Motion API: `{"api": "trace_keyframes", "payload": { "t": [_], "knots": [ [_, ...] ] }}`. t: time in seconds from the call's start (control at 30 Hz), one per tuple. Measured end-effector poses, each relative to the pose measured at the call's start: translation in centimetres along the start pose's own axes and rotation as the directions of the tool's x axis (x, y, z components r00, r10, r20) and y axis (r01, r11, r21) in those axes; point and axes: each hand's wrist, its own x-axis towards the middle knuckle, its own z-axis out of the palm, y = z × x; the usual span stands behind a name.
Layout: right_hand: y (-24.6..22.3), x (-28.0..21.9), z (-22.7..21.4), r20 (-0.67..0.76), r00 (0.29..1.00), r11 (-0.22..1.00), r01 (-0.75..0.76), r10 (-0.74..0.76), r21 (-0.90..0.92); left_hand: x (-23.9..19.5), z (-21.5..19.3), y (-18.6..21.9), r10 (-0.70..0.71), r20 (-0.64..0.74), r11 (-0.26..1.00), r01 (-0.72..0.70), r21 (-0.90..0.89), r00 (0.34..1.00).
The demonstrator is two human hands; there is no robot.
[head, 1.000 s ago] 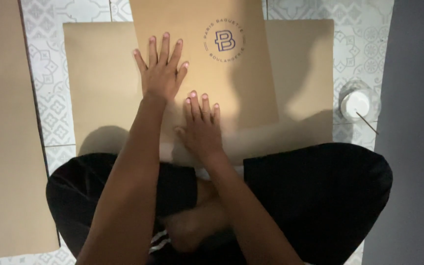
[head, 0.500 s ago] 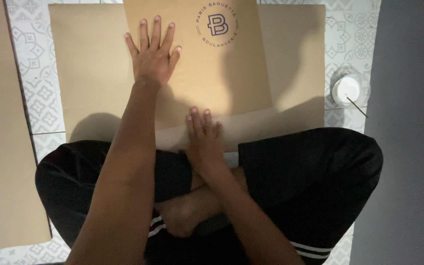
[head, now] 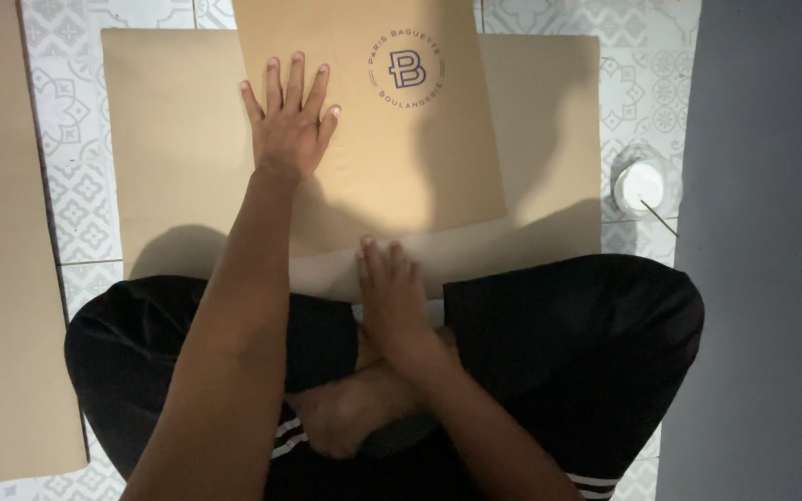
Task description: The person sits on the floor and folds a large piece of cardboard. They fold the sides inward, press down on the creases, and then fold the top and bottom flaps to create a sealed package.
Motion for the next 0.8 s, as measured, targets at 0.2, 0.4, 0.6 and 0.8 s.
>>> {"api": "trace_keyframes", "payload": {
  "t": [0.2,0.4,0.6,0.8],
  "knots": [
    [4.3,3.5,-2.0,0.192,0.944,0.925,0.198,-0.269,0.325,0.3,-2.8,0.6,-0.078,0.211,0.992,0.097,-0.081,0.974],
    [14.1,9.6,1.5,-0.084,0.991,0.994,-0.104,0.101,-0.037,-3.5,3.0,-4.2,-0.163,-0.316,0.898,0.008,-0.439,0.935],
    [14.0,10.5,-2.2,0.175,0.928,0.944,-0.322,0.329,-0.065,-7.7,1.2,-2.5,-0.53,0.07,0.724,0.494,-0.482,0.845],
    [14.0,10.2,-4.9,0.116,0.927,0.85,-0.271,0.357,-0.453,-7.7,-2.4,-0.2,-0.617,0.146,0.595,0.579,-0.556,0.774]
  ]
}}
